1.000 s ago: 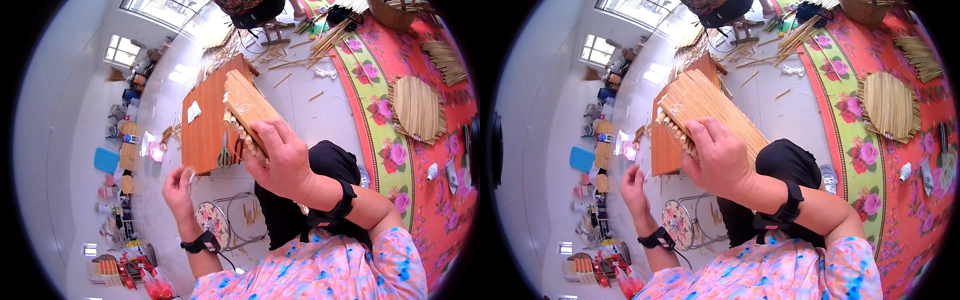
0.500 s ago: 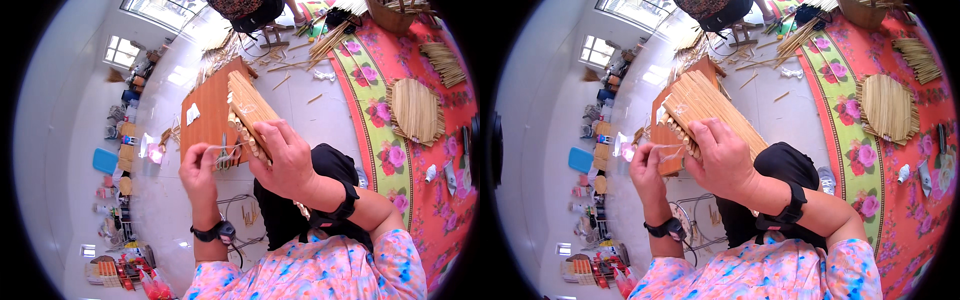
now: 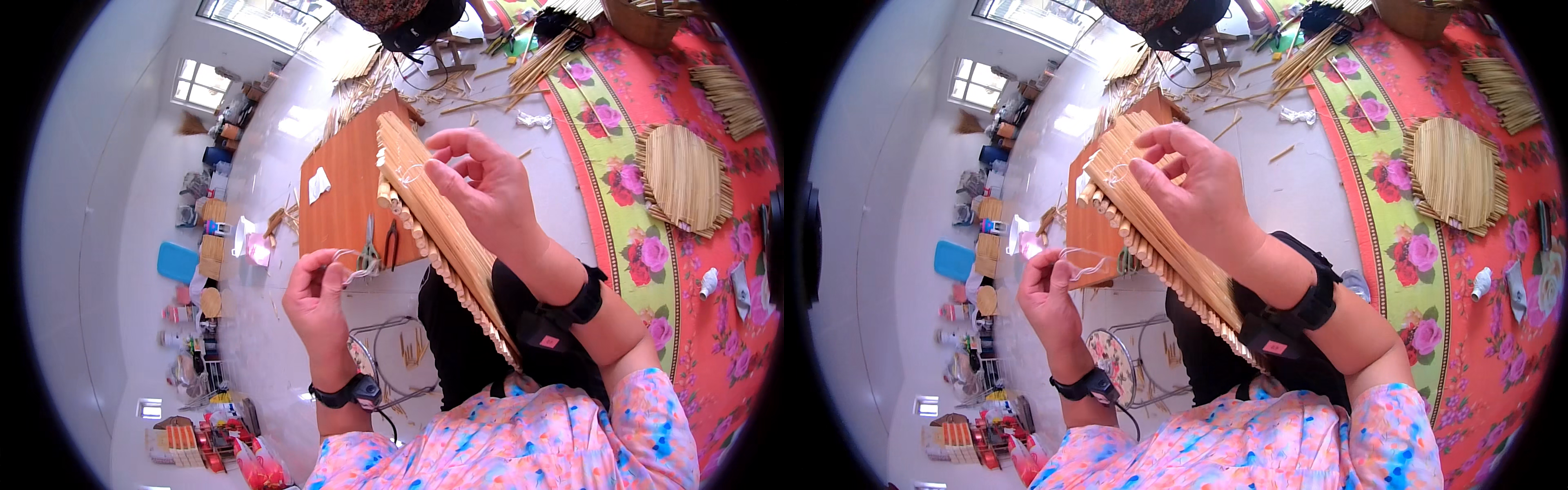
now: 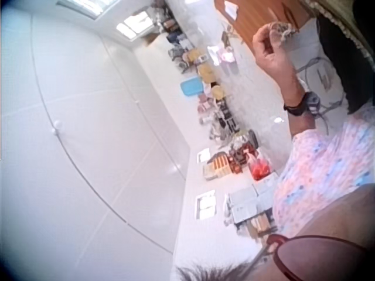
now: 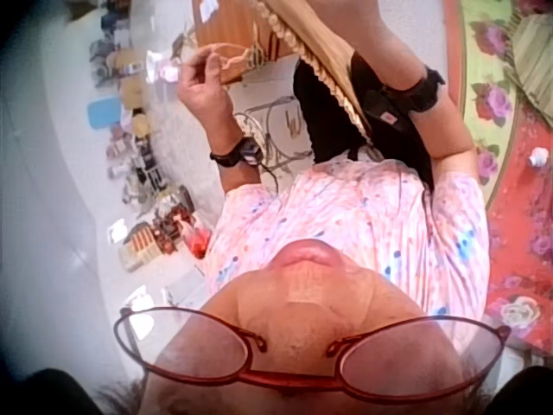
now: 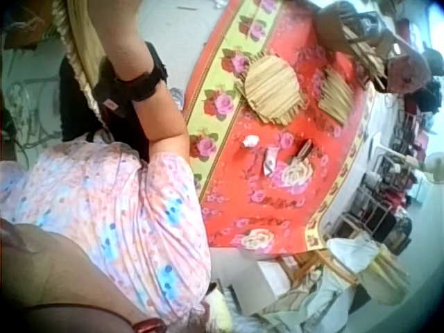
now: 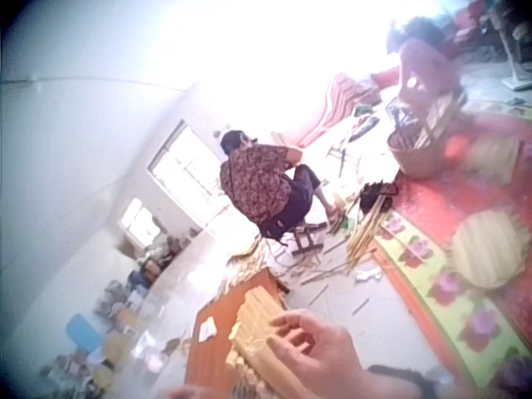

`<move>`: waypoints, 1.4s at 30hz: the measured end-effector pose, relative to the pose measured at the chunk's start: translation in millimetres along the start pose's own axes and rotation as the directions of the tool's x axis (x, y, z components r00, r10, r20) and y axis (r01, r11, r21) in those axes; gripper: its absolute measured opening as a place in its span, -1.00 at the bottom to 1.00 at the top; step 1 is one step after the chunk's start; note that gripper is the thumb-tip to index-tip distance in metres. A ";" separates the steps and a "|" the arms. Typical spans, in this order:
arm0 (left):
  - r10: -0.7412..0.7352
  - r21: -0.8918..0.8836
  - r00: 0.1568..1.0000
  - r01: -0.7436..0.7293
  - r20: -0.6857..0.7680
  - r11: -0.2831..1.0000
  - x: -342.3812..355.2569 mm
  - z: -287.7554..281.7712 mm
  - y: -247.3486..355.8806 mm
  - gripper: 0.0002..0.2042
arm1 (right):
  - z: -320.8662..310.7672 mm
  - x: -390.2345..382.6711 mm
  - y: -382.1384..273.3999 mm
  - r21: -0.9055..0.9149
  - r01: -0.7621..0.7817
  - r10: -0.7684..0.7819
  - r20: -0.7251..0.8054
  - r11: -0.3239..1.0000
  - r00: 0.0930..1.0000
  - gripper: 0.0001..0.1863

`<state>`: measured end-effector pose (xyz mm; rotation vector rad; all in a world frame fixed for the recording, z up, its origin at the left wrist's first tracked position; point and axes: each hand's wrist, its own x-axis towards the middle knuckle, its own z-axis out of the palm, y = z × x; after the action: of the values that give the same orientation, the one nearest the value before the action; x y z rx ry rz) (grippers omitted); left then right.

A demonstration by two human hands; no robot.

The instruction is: The person sits on the floor and weaves a bamboo mat by threading a white string through the ends of bamboo strips. They use scissors to trim excess string and a knife to adjust the bamboo edges, repeating the process to secure the mat's structure.

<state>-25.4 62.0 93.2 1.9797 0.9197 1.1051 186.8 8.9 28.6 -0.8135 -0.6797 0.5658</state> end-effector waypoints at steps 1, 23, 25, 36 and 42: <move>0.032 -0.020 0.999 -0.031 0.036 0.999 2.2 10.6 4.5 -0.86 | -3.7 4.3 2.1 0.041 -0.049 0.047 0.048 0.998 0.998 -0.77; 0.065 -0.112 0.982 -0.045 0.176 0.993 29.3 70.6 15.2 -0.86 | -26.1 7.1 4.3 0.727 -0.589 0.245 0.536 0.353 0.808 -0.83; 0.058 -0.122 0.979 -0.034 0.197 0.992 28.4 69.7 17.2 -0.88 | -26.1 7.8 -0.3 0.702 -0.558 0.232 0.511 0.443 0.827 -0.85; 0.001 -0.116 0.976 0.025 0.218 0.993 12.5 14.7 1.6 -0.91 | -14.5 8.9 -23.8 0.435 -0.384 0.264 0.311 0.815 0.913 -0.86; 0.005 -0.149 0.988 0.019 0.157 0.989 18.8 55.8 14.2 -0.75 | -9.3 11.5 -23.5 0.384 -0.361 0.301 0.208 0.850 0.931 -0.86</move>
<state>34.9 58.0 89.7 1.9071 0.7385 0.9694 205.7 -0.8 46.5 -0.4889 -0.5181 1.0549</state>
